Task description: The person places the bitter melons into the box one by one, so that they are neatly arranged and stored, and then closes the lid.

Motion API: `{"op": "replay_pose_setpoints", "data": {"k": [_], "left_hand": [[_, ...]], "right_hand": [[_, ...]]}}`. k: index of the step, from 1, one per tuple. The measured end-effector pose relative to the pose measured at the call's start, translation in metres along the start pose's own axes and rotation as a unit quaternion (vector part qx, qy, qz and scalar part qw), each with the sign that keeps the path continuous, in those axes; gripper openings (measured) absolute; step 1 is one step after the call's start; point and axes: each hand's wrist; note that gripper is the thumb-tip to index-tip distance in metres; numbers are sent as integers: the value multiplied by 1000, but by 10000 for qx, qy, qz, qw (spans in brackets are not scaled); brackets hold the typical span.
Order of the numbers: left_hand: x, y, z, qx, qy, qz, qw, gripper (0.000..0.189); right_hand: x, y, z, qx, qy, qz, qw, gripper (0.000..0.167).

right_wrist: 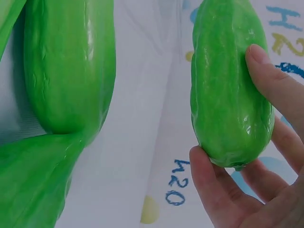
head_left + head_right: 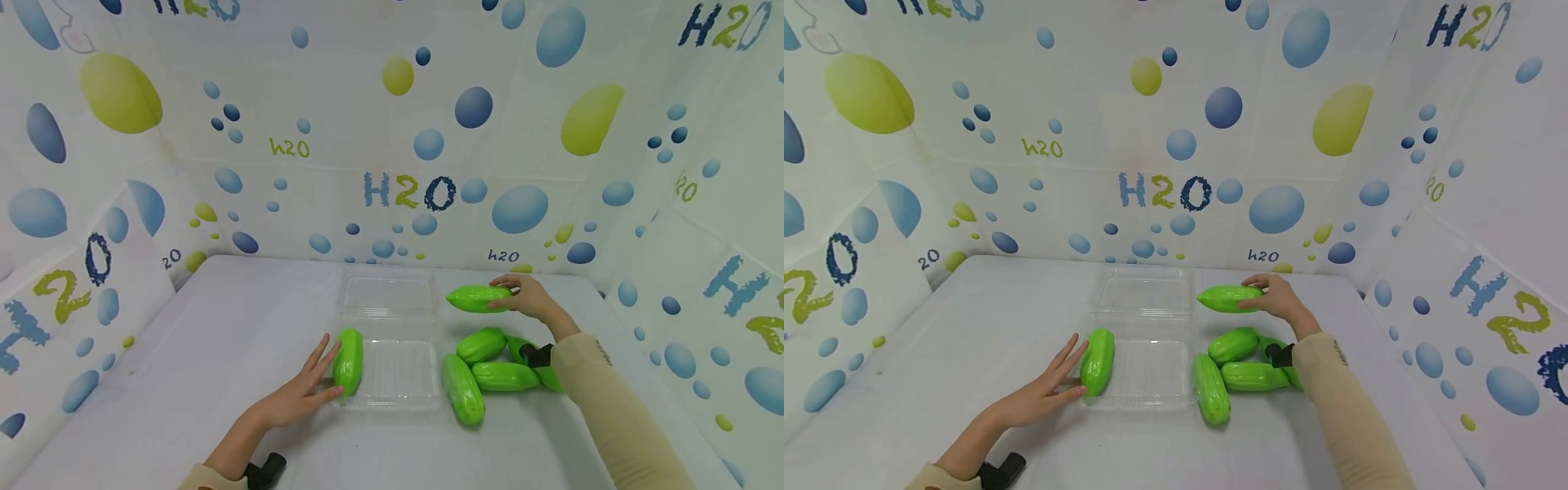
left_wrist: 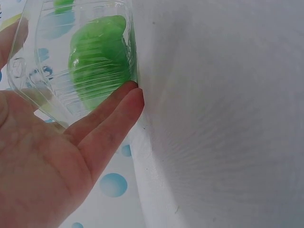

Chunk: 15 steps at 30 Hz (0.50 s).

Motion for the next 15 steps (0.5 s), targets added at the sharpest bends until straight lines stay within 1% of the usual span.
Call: {"op": "replay_pose_setpoints", "data": {"k": [5,15], "left_hand": [[1,-2,-2,-34,-9,-24,10000,76],[3,-4,-5,-45,-41,25,10000,76]], "right_hand": [[-2,-9,1,-89,73,-71,9999,58],[-4,-38,12,-216,109,-446,9987,56]]}}
Point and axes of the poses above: each hand's wrist, its own x-axis towards the middle knuckle, its own z-axis out of the palm, y = z × x, and after that the axes turned 2 degrees about -y, right-handed
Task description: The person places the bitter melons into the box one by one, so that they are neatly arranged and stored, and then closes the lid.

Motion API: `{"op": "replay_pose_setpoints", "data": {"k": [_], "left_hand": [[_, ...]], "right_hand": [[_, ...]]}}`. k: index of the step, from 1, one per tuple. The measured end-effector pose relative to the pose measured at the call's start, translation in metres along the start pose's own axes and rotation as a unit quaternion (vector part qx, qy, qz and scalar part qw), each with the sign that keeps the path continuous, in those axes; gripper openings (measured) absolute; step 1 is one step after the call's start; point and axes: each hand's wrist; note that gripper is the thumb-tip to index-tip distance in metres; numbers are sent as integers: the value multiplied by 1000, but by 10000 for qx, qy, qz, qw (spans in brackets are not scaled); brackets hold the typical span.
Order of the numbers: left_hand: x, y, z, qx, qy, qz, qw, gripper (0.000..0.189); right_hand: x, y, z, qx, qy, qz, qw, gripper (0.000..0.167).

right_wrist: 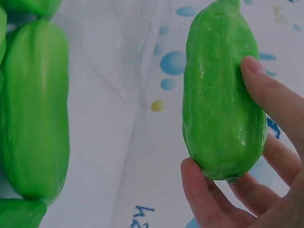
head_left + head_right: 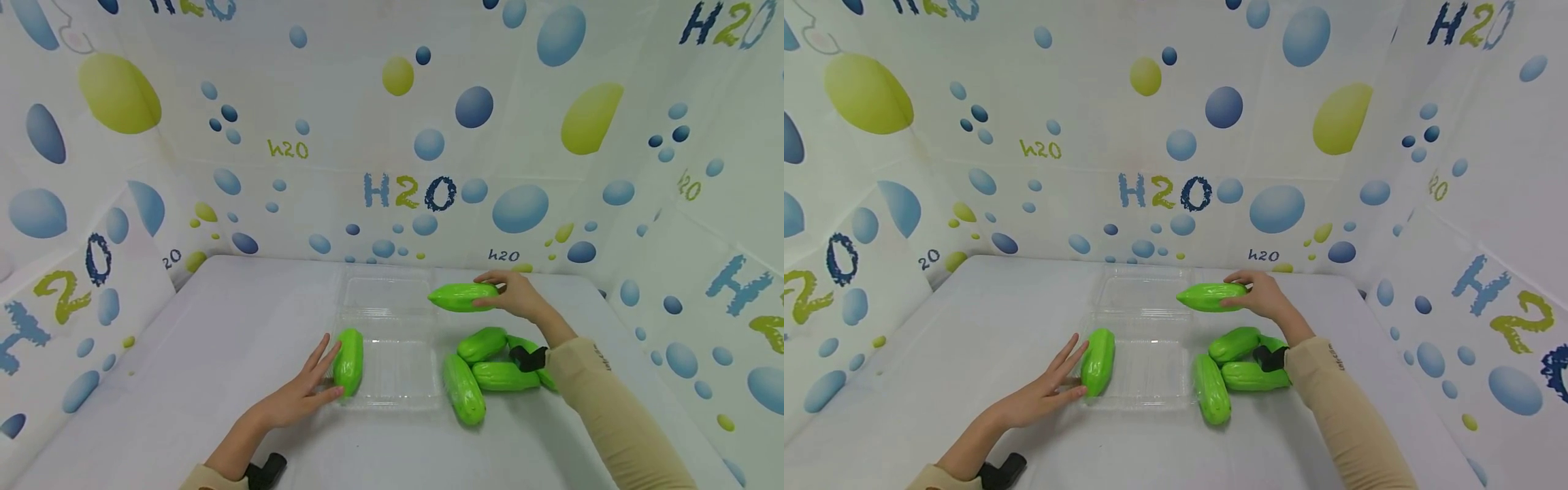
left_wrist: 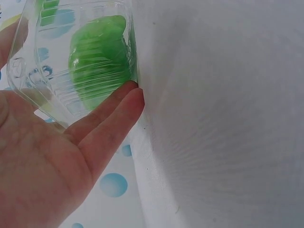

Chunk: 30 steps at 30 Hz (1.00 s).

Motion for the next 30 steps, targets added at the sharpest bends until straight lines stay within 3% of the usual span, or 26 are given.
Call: {"op": "replay_pose_setpoints", "data": {"k": [12,30], "left_hand": [[-1,0,0,41,23,-7,10000,75],[-2,7,-1,4,1,-24,10000,74]], "right_hand": [[0,-31,16,-6,-23,-203,9998,52],[0,-54,38,200,-149,-423,9988,50]]}}
Point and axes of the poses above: each hand's wrist, its own x-axis towards the middle knuckle, its own z-axis out of the palm, y = z × x, and after that the axes turned 2 degrees about -y, right-handed
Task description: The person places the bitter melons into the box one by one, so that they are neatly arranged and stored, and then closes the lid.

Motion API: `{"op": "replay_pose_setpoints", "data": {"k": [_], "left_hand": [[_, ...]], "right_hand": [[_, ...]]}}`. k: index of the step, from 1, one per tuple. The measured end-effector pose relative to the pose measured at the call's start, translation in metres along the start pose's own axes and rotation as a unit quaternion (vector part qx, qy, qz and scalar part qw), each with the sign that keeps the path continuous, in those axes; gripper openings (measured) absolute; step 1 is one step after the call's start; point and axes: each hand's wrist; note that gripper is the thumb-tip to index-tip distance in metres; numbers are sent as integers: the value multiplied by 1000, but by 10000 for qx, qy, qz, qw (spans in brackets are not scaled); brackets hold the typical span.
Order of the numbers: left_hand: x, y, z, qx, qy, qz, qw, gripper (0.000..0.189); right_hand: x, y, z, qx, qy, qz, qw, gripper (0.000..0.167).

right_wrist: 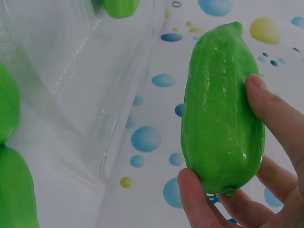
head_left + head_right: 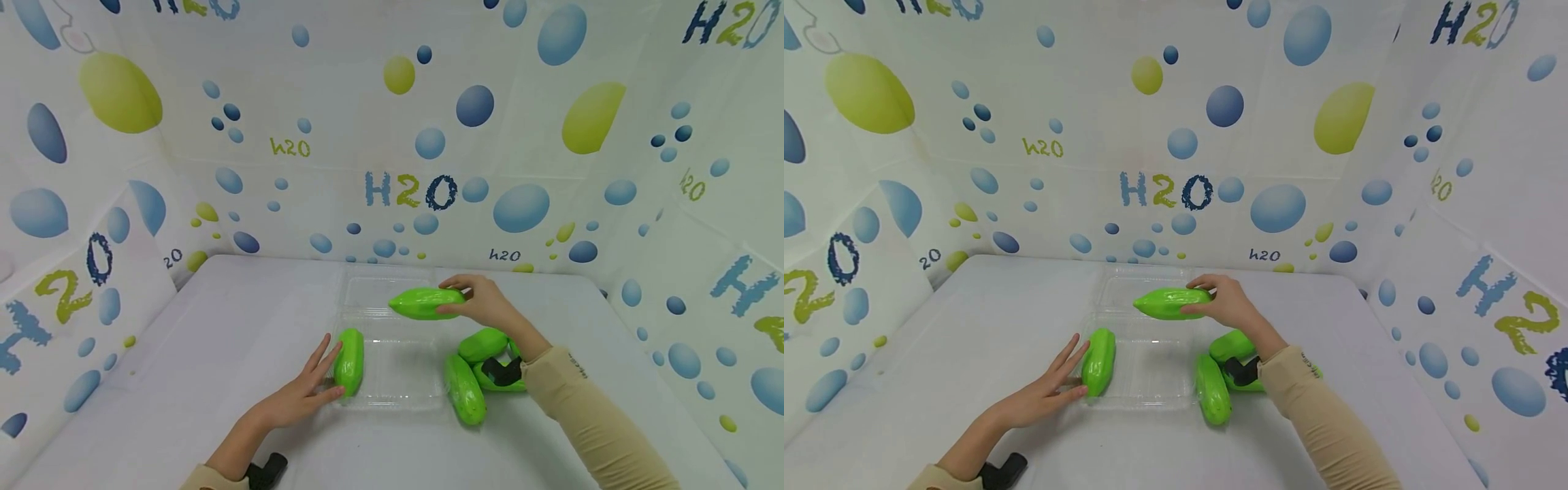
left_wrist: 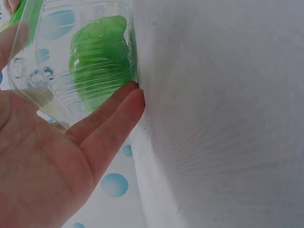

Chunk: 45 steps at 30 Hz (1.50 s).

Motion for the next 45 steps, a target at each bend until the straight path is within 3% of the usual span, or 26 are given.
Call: {"op": "replay_pose_setpoints", "data": {"k": [13,29,45], "left_hand": [[1,-4,2,84,2,-65,9999,74],[1,-6,1,49,-8,-127,9999,75],[0,1,0,76,-46,3,10000,73]], "right_hand": [[3,-3,26,423,-176,184,9988,50],[8,8,54,497,-114,440,9977,47],[15,8,73,49,46,688,9976,45]]}}
Point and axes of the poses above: each hand's wrist, its own x-axis towards the middle knuckle, its own z-axis out of the palm, y = z × x, and after that the axes turned 2 degrees about -y, right-handed
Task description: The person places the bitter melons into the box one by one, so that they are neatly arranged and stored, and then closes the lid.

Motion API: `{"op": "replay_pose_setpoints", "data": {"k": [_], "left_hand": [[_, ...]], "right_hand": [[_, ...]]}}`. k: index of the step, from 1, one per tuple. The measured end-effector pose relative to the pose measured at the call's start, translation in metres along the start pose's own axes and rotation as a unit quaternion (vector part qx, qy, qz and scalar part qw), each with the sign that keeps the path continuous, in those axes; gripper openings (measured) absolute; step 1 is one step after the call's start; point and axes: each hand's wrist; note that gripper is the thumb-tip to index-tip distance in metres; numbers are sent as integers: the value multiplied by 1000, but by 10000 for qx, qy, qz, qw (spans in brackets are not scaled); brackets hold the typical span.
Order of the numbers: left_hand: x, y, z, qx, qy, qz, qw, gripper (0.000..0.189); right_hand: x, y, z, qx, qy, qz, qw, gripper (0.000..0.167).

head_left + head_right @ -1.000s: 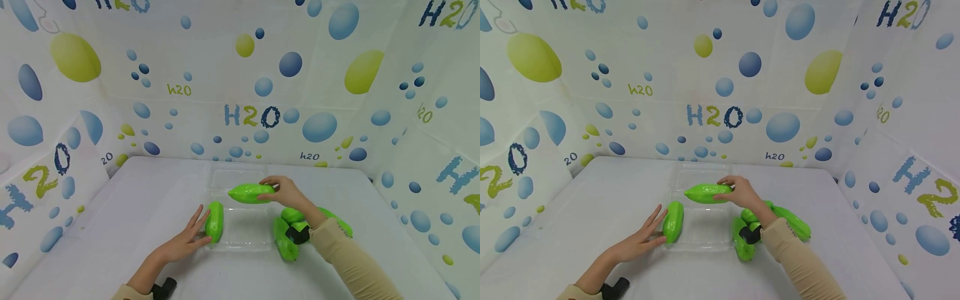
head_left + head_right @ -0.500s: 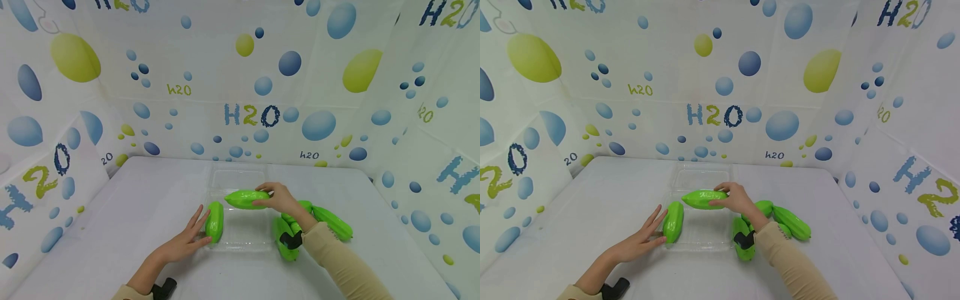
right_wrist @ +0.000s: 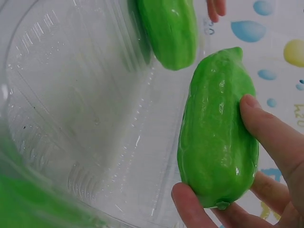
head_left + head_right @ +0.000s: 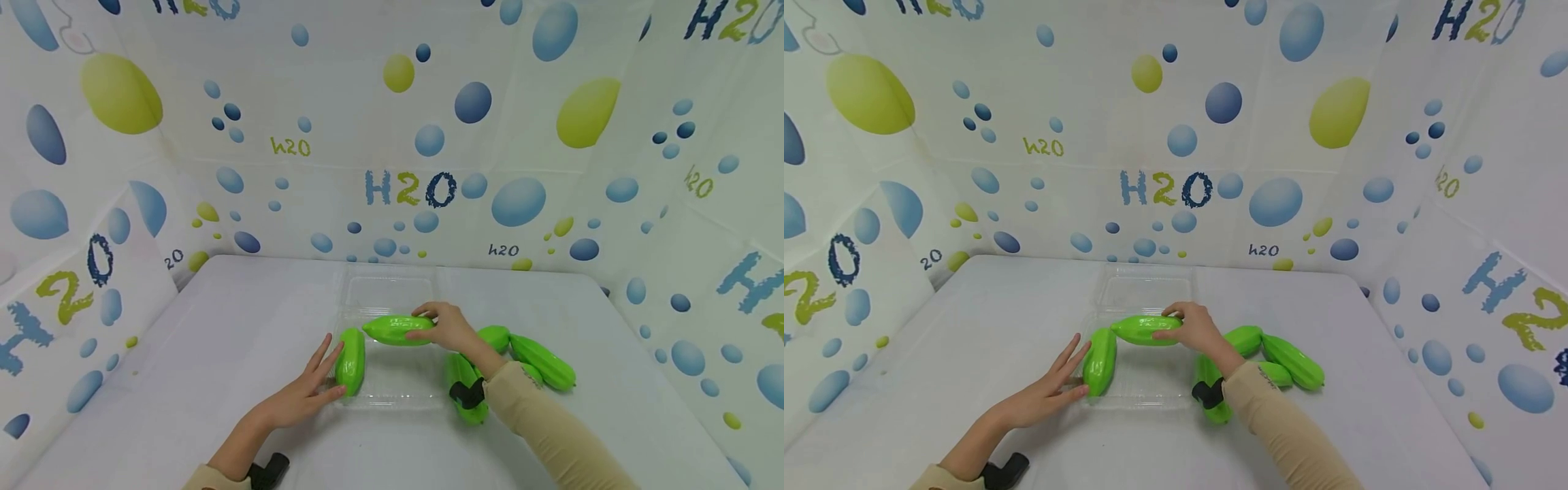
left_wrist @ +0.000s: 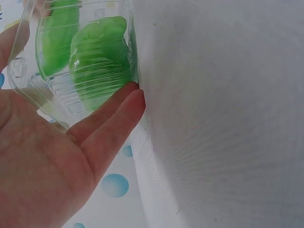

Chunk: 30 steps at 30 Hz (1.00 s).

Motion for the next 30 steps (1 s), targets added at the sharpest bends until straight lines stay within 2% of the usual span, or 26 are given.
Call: {"op": "replay_pose_setpoints", "data": {"k": [15,30], "left_hand": [[-2,1,-1,51,8,-16,10000,72],[-1,-1,0,6,4,69,10000,73]], "right_hand": [[3,-6,5,-679,-245,128,9973,42],[8,-5,10,-1663,-451,129,9850,46]]}}
Point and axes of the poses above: each hand's wrist, its own x-axis towards the middle knuckle, its own z-axis out of the palm, y = z × x, and after that the axes turned 2 degrees about -y, right-handed
